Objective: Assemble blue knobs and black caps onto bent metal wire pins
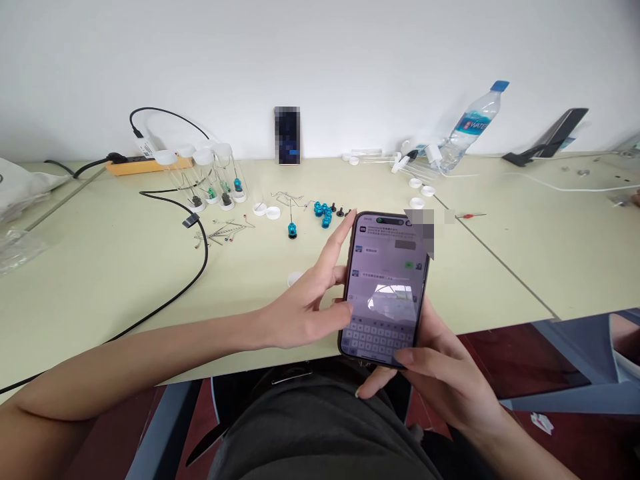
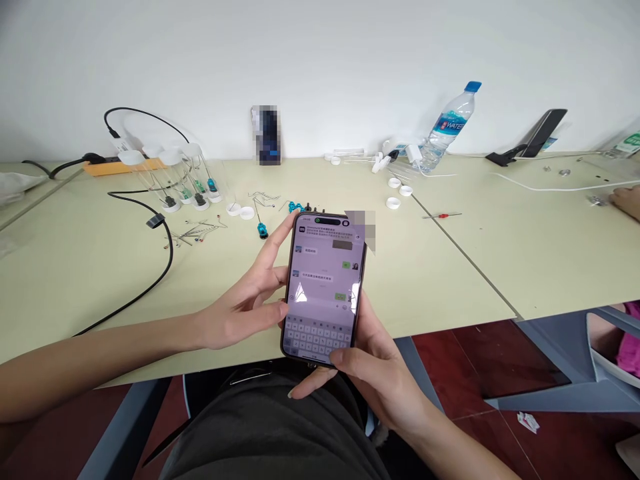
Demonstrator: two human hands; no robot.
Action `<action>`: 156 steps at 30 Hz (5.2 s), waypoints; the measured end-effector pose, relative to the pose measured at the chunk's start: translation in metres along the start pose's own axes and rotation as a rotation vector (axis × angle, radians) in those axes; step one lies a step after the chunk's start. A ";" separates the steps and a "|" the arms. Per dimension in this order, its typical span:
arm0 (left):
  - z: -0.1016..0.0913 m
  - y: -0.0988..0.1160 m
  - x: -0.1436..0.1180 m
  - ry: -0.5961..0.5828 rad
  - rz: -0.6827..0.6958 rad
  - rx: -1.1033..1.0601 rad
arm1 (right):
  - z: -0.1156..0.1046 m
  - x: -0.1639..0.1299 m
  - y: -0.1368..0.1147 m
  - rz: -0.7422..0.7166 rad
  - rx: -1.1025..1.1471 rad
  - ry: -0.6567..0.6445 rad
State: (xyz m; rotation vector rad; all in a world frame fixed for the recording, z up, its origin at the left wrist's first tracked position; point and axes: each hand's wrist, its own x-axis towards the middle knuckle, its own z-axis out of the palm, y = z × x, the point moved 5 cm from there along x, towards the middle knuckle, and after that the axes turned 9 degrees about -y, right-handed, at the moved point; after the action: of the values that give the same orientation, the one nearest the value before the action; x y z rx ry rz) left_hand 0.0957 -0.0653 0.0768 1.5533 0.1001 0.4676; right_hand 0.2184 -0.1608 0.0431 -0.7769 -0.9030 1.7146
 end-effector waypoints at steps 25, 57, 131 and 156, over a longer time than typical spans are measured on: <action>0.004 -0.003 0.003 -0.187 -0.033 -0.134 | 0.004 -0.004 -0.004 0.032 0.085 0.032; 0.003 -0.002 0.003 -0.171 -0.032 -0.094 | 0.003 -0.002 -0.001 -0.009 0.159 -0.062; 0.007 -0.001 0.006 -0.195 -0.024 -0.255 | 0.007 -0.005 -0.002 0.003 -0.033 -0.038; -0.006 -0.006 0.001 0.059 -0.045 -0.001 | -0.001 0.002 0.007 -0.005 0.061 -0.092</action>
State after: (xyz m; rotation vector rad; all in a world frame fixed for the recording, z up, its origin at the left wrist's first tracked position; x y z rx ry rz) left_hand 0.0959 -0.0591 0.0709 1.5337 0.1805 0.4778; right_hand 0.2149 -0.1606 0.0364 -0.6597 -0.9097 1.7767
